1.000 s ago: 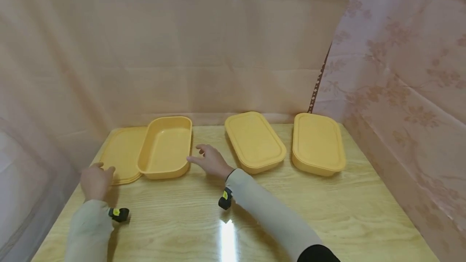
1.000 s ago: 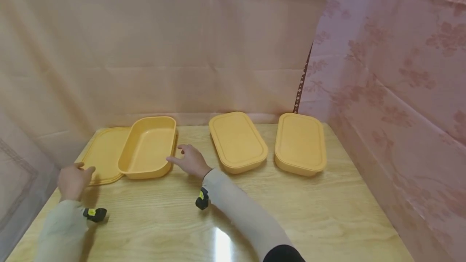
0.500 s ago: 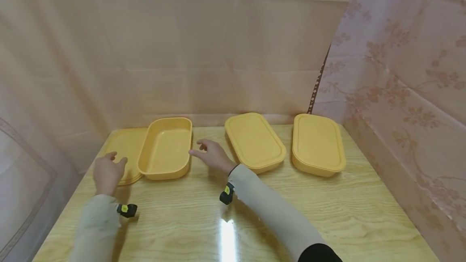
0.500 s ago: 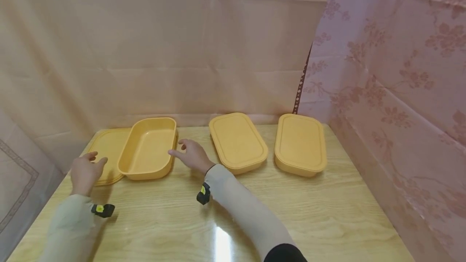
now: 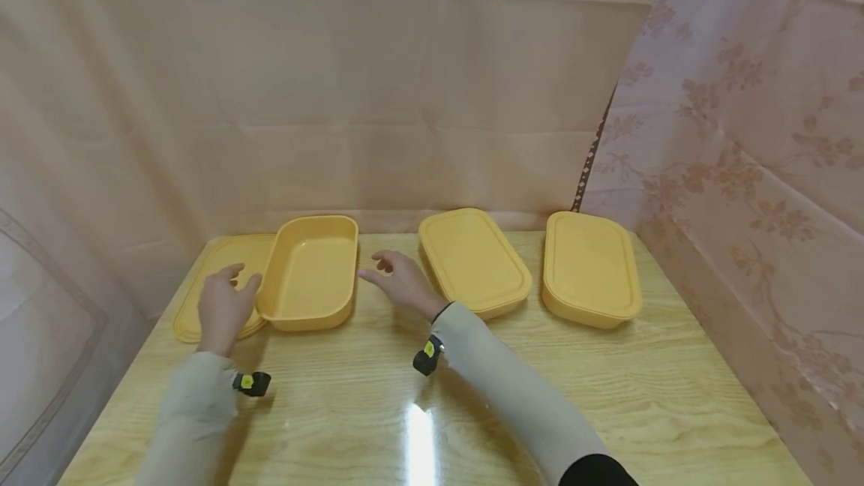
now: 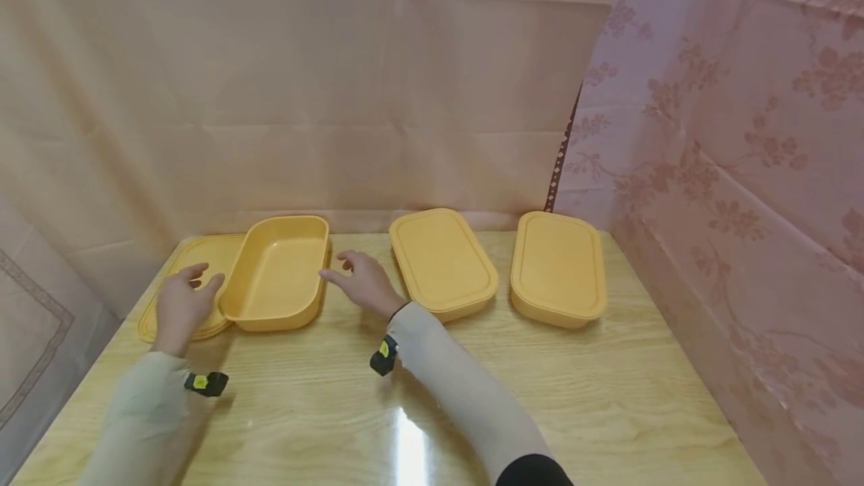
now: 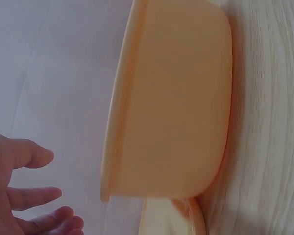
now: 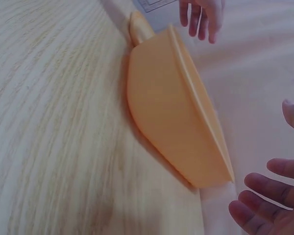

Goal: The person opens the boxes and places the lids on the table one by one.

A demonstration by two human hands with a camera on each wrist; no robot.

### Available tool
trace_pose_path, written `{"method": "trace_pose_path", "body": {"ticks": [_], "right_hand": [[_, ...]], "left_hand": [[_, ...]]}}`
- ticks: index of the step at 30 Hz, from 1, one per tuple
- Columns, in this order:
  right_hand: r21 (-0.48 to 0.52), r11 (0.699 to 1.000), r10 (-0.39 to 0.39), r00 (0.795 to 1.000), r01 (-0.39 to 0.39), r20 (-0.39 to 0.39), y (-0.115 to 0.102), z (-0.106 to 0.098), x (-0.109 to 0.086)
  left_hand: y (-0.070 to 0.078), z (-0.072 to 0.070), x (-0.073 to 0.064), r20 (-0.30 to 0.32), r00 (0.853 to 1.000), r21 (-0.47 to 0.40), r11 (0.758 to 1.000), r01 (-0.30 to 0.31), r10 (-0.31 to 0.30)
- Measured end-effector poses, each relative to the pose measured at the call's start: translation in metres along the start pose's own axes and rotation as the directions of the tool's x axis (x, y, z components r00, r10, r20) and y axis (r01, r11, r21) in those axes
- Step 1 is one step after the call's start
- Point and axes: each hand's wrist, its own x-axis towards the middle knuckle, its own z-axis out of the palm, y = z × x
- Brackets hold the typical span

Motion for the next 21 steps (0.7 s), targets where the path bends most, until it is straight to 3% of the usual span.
{"method": "trace_pose_path", "body": {"ticks": [5,21], "right_hand": [[0.033,0.999,-0.013,1.0,0.013,-0.009,-0.001,-0.007,-0.002],[-0.054,0.997,-0.061,0.997,0.058,-0.049,0.004,-0.027,-0.009]], "left_hand": [[0.008,0.007,-0.002,0.006,0.999,-0.011,0.999,-0.038,0.038],[0.036,0.02,-0.006,-0.024,0.988,-0.05,0.987,-0.152,0.151]]}}
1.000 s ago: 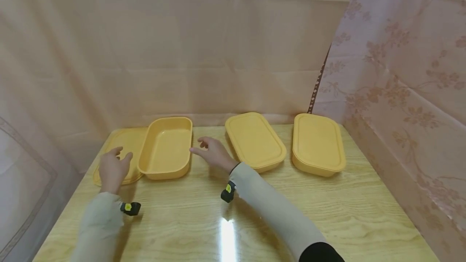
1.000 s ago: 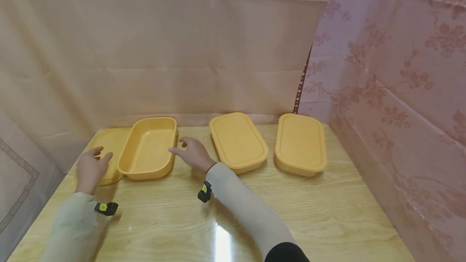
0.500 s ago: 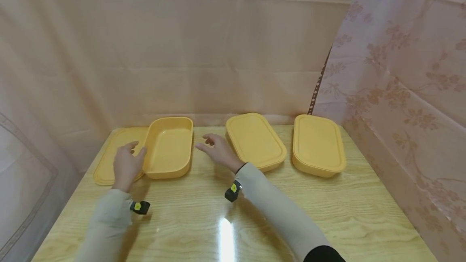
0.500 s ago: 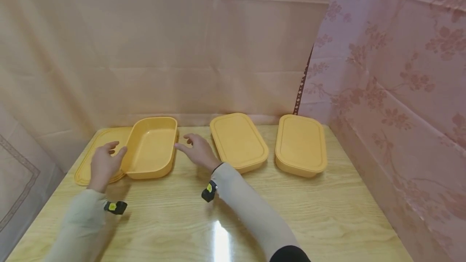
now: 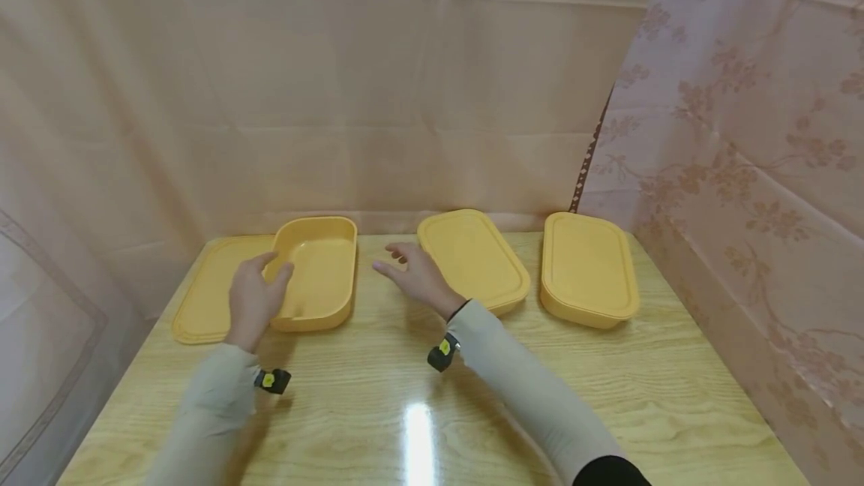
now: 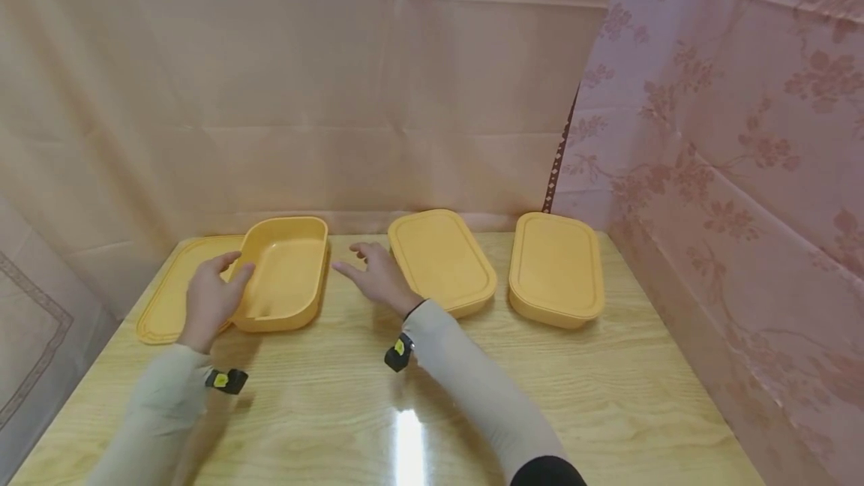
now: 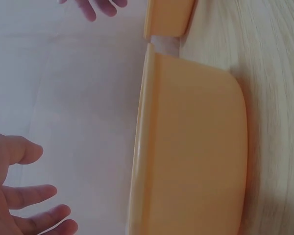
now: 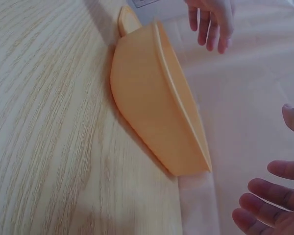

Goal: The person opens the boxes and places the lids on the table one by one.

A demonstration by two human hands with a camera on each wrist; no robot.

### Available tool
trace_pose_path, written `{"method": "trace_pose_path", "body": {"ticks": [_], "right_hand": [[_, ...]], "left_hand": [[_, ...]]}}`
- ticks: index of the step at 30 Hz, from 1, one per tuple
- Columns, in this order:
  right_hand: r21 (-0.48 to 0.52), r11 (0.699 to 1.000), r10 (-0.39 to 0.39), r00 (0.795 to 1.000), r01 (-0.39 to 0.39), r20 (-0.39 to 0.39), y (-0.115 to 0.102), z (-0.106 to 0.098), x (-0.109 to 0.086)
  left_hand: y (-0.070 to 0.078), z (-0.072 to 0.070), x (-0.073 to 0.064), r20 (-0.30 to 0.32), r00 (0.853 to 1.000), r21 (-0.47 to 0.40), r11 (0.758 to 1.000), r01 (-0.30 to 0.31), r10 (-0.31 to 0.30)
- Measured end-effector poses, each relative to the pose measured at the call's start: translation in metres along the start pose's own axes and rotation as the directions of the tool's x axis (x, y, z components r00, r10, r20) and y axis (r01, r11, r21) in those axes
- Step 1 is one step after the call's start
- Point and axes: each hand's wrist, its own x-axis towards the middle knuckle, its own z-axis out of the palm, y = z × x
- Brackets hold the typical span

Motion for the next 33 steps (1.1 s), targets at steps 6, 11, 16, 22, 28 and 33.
{"method": "trace_pose_path", "body": {"ticks": [6,11,16,22,28,33], "right_hand": [[0.009,1.0,-0.001,1.0,0.001,-0.027,0.0,-0.005,-0.004],[0.011,1.0,0.005,0.999,-0.004,-0.053,0.001,-0.009,-0.007],[0.027,1.0,0.004,0.998,-0.002,-0.057,0.003,-0.013,-0.01],[0.066,0.998,0.017,0.999,-0.014,-0.037,0.003,-0.022,-0.015],[0.067,0.998,0.009,0.998,-0.004,-0.066,0.001,-0.031,-0.022],[0.048,0.999,-0.016,0.997,0.02,-0.081,0.003,-0.036,-0.026]], "left_hand": [[0.008,0.004,-0.004,0.023,0.999,-0.008,0.999,-0.031,0.031],[0.013,0.008,-0.006,0.03,0.998,-0.023,0.998,-0.05,0.051],[0.018,0.012,-0.008,0.033,0.996,-0.027,0.997,-0.076,0.077],[0.024,0.013,-0.009,0.033,0.993,-0.024,0.994,-0.111,0.111],[0.032,0.016,-0.011,0.044,0.991,-0.05,0.991,-0.123,0.125],[0.038,0.023,-0.012,0.072,0.99,-0.051,0.991,-0.12,0.124]]}}
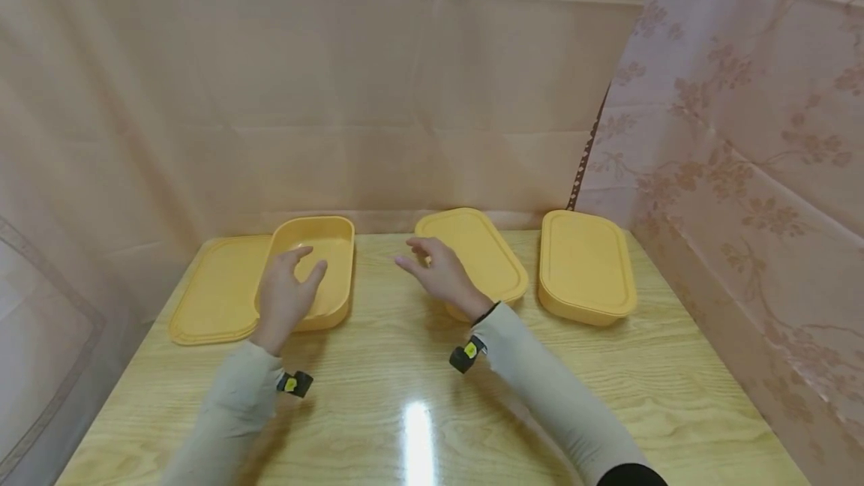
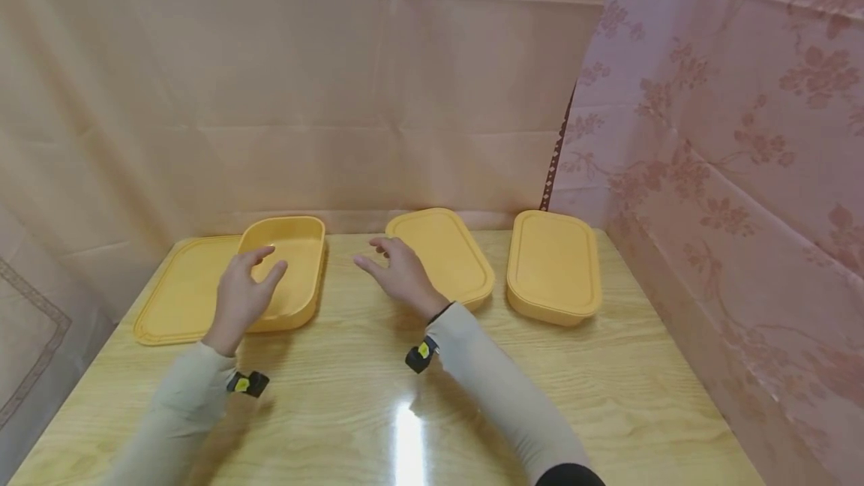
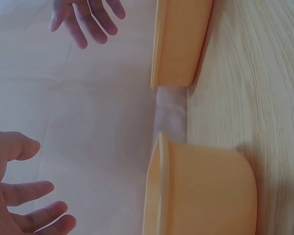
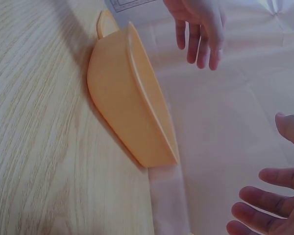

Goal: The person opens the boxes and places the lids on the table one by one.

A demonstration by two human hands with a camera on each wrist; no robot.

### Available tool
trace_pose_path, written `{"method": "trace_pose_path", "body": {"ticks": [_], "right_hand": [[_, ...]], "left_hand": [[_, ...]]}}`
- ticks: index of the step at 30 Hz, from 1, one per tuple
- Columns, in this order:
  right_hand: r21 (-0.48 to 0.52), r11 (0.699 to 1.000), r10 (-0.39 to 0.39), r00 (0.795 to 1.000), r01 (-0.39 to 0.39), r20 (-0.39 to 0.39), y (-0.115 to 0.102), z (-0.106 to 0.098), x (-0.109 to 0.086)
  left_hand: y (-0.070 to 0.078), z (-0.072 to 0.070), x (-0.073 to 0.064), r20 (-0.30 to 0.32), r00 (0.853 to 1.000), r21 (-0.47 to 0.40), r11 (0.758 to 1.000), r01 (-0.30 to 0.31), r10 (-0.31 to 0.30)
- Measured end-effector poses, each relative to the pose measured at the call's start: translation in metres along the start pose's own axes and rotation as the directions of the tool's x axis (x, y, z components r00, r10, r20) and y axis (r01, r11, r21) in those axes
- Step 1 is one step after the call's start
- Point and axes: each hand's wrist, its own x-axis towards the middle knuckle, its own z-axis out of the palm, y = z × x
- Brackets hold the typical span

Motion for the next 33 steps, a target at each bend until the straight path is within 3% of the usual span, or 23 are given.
{"method": "trace_pose_path", "body": {"ticks": [12,22,33], "right_hand": [[-0.033,0.999,-0.007,1.0,0.007,-0.007,0.012,-0.011,-0.006],[-0.207,0.978,-0.027,0.998,0.017,-0.048,0.013,-0.021,-0.016],[-0.245,0.969,-0.033,0.997,0.013,-0.076,0.02,-0.035,-0.019]], "left_hand": [[0.02,0.014,0.001,0.005,1.0,-0.07,0.997,-0.027,0.027],[0.03,0.029,-0.001,0.03,0.999,-0.098,0.995,-0.028,0.031],[0.043,0.045,-0.004,0.053,0.998,-0.131,0.991,-0.037,0.044]]}}
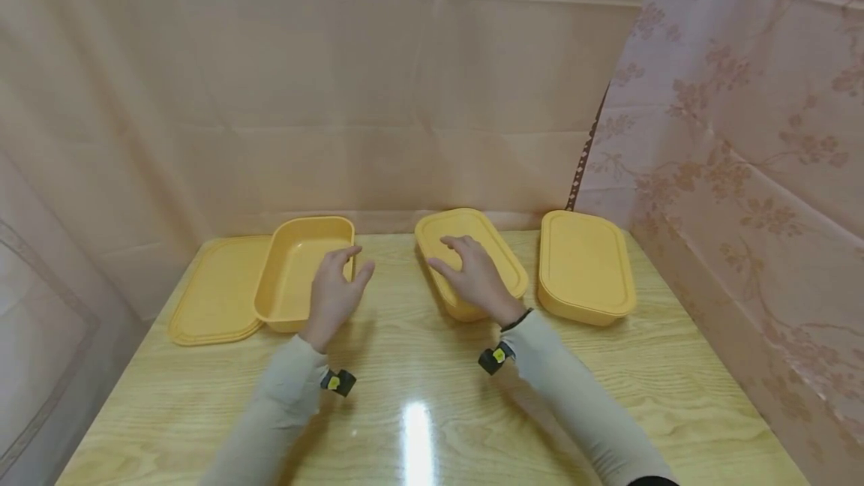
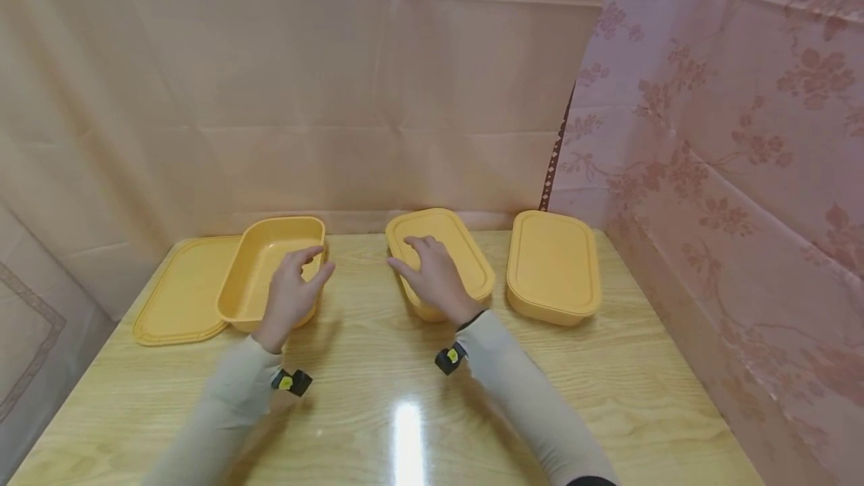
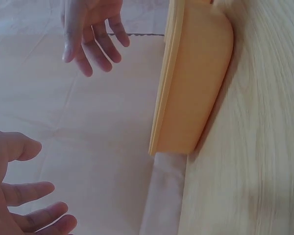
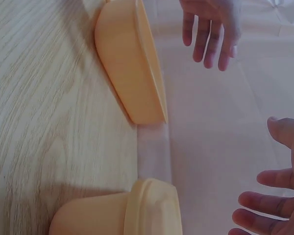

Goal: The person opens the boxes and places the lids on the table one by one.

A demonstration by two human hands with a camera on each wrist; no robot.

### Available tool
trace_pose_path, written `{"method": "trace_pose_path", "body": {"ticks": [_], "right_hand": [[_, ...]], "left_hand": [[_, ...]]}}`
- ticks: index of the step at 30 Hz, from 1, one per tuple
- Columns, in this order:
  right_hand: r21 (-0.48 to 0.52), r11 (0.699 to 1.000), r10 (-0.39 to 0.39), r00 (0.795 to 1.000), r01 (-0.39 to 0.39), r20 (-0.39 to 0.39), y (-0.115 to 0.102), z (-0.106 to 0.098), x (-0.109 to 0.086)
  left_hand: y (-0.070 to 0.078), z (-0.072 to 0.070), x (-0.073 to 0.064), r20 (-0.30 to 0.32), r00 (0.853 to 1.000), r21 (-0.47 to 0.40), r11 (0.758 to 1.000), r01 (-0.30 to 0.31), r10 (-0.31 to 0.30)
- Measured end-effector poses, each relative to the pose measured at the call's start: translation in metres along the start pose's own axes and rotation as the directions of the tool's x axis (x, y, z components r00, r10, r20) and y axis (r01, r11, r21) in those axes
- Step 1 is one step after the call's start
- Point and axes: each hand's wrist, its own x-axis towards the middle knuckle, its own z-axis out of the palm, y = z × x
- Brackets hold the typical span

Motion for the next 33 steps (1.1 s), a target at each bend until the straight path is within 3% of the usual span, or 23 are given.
{"method": "trace_pose_path", "body": {"ticks": [4,13,25,33], "right_hand": [[-0.021,1.0,-0.004,1.0,0.004,-0.004,0.003,-0.002,-0.002],[-0.222,0.973,-0.082,0.995,0.068,-0.056,0.007,-0.005,-0.006],[-0.237,0.971,-0.05,0.997,0.034,-0.062,0.021,-0.013,-0.008],[-0.274,0.962,-0.031,0.998,0.014,-0.058,0.031,-0.014,-0.011]], "left_hand": [[0.002,0.009,0.0,0.014,1.0,-0.018,1.0,-0.003,0.003],[0.014,0.03,0.0,0.039,0.998,-0.026,0.999,-0.048,0.049],[0.024,0.058,0.003,0.115,0.993,-0.061,0.998,0.008,0.0],[0.023,0.074,0.002,0.139,0.99,-0.075,0.997,0.027,-0.016]]}}
